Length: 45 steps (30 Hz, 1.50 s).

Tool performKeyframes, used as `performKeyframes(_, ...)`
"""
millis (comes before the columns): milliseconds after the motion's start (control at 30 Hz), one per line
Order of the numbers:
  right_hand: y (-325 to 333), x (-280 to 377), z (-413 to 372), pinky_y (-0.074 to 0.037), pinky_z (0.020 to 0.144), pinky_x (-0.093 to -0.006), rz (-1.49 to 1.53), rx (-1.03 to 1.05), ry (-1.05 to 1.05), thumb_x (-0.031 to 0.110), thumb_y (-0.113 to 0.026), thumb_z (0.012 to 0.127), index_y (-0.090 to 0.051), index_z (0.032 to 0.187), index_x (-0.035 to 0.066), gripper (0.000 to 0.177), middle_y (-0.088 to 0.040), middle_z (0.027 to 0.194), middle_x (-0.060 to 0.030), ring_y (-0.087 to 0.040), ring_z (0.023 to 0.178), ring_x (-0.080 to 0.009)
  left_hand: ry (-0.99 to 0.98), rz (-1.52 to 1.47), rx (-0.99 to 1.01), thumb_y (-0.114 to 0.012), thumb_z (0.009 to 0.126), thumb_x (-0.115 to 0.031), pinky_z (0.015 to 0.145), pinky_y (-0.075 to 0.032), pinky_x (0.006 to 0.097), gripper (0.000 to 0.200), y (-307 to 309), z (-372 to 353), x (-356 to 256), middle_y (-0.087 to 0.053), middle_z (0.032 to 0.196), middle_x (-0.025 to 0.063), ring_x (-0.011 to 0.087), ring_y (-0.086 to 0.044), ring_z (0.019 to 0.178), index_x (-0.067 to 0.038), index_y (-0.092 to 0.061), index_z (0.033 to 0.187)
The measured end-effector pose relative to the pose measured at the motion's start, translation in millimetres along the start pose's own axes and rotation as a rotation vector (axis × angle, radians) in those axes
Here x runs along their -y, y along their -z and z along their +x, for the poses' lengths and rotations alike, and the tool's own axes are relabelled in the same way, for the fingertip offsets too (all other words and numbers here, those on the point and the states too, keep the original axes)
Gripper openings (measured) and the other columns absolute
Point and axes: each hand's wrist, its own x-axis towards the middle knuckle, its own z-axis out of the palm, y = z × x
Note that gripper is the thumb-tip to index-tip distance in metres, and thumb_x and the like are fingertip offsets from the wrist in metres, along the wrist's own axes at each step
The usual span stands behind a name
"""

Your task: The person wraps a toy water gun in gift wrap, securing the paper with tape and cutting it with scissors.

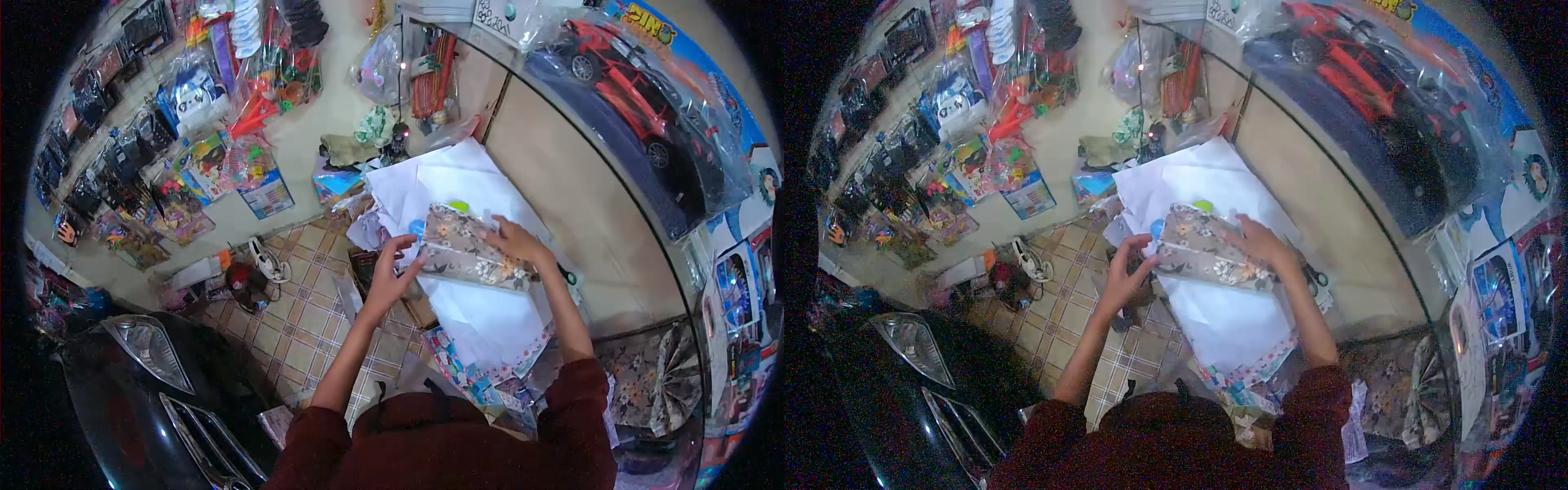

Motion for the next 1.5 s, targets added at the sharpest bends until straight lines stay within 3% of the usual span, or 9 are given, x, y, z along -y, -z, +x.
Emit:
performKeyframes(233, 25.3, 10.9, -10.4, -0.045, 0.088, -0.0335, 0.272, 0.231, 0.361, 0.037, -0.055, 0.094, -0.046, 0.132, 0.003, 0.051, -0.061, 0.110, -0.0168, -0.058, 0.102, -0.0212, 0.054, 0.268, -0.077, -0.070, 0.083, -0.023, 0.089, -0.043, 0.0337, 0.061, -24.7, 21.7, 13.1, -0.063, 0.104, 0.0131, 0.0215, -0.059, 0.099, -0.001, -0.042, 0.132)
performKeyframes(333, 24.6, 6.4, -2.8, -0.044, 0.088, -0.0326, 0.267, 0.196, 0.381, 0.035, -0.054, 0.095, -0.048, 0.130, 0.005, 0.047, -0.060, 0.112, -0.0121, -0.056, 0.104, -0.0187, 0.182, 0.121, -0.025, -0.068, 0.085, -0.020, 0.090, -0.045, 0.0335, 0.065, -34.5, 21.9, 1.9, -0.066, 0.104, 0.0124, 0.0193, -0.061, 0.097, -0.002, -0.037, 0.139)
performKeyframes(433, 12.2, -29.8, 27.4, -0.045, 0.087, -0.0319, 0.137, -0.157, 0.401, 0.032, -0.053, 0.096, -0.050, 0.129, 0.006, 0.042, -0.061, 0.109, -0.0093, -0.057, 0.101, -0.0168, 0.231, -0.508, 0.021, -0.067, 0.084, -0.012, 0.085, -0.044, 0.0269, 0.067, -27.6, 17.9, 10.5, -0.065, 0.102, 0.0100, 0.0158, -0.059, 0.095, 0.001, -0.034, 0.141)
performKeyframes(567, 32.0, -25.3, 23.5, -0.048, 0.083, -0.0317, 0.307, 0.008, 0.251, 0.033, -0.052, 0.096, -0.052, 0.125, 0.004, 0.041, -0.060, 0.112, -0.0100, -0.059, 0.099, -0.0185, 0.212, -0.496, 0.485, -0.071, 0.081, -0.007, 0.094, -0.042, 0.0293, 0.058, 16.3, -4.0, 5.2, -0.062, 0.113, 0.0077, 0.0150, -0.056, 0.106, 0.000, -0.048, 0.133)
performKeyframes(733, -0.4, -4.2, 15.1, -0.034, 0.106, -0.0434, 0.145, 0.308, 0.313, 0.063, -0.062, 0.078, -0.022, 0.146, 0.008, 0.096, -0.036, 0.137, -0.0328, -0.036, 0.131, -0.0384, 0.192, -0.096, 0.695, -0.069, 0.080, -0.004, 0.098, -0.041, 0.0323, 0.043, 24.9, -28.5, -19.7, -0.063, 0.116, 0.0077, 0.0172, -0.056, 0.110, -0.004, -0.059, 0.123)
performKeyframes(1000, -63.7, -3.8, -13.2, -0.034, 0.099, -0.0579, -0.331, -0.171, 0.190, 0.051, -0.070, 0.074, -0.024, 0.146, 0.034, 0.087, -0.029, 0.144, -0.0234, -0.028, 0.133, -0.0453, -0.025, -0.064, 0.777, -0.069, 0.077, -0.001, 0.096, -0.043, 0.0376, 0.038, 19.8, -40.4, 15.1, -0.065, 0.114, 0.0095, 0.0254, -0.060, 0.108, -0.009, -0.064, 0.113)
performKeyframes(1100, -64.1, -24.9, -4.3, -0.040, 0.092, -0.0582, -0.275, -0.354, 0.096, 0.050, -0.069, 0.076, -0.027, 0.146, 0.031, 0.084, -0.033, 0.140, -0.0228, -0.037, 0.126, -0.0448, 0.012, -0.069, 0.491, -0.069, 0.081, -0.007, 0.090, -0.045, 0.0323, 0.019, 12.8, -54.7, 36.5, -0.067, 0.107, 0.0073, 0.0193, -0.061, 0.101, -0.001, -0.067, 0.099)
performKeyframes(1300, -45.7, -49.9, 17.4, -0.043, 0.085, -0.0564, -0.288, -0.580, -0.073, 0.053, -0.067, 0.077, -0.036, 0.142, 0.022, 0.078, -0.041, 0.130, -0.0241, -0.046, 0.113, -0.0417, 0.449, -0.399, 0.083, -0.063, 0.090, -0.015, 0.091, -0.042, 0.0270, 0.022, 16.7, -45.3, 0.7, -0.064, 0.106, 0.0038, 0.0135, -0.057, 0.099, -0.001, -0.064, 0.107)
performKeyframes(1500, -44.9, -47.9, 28.8, -0.038, 0.094, -0.0587, -0.275, -0.574, -0.129, 0.049, -0.069, 0.077, -0.032, 0.143, 0.021, 0.080, -0.039, 0.131, -0.0256, -0.039, 0.123, -0.0419, 0.389, -0.861, -0.233, -0.052, 0.096, -0.019, 0.104, -0.036, 0.0523, 0.034, 37.9, -38.6, 33.6, -0.051, 0.129, 0.0085, 0.0236, -0.046, 0.124, -0.004, -0.046, 0.126)
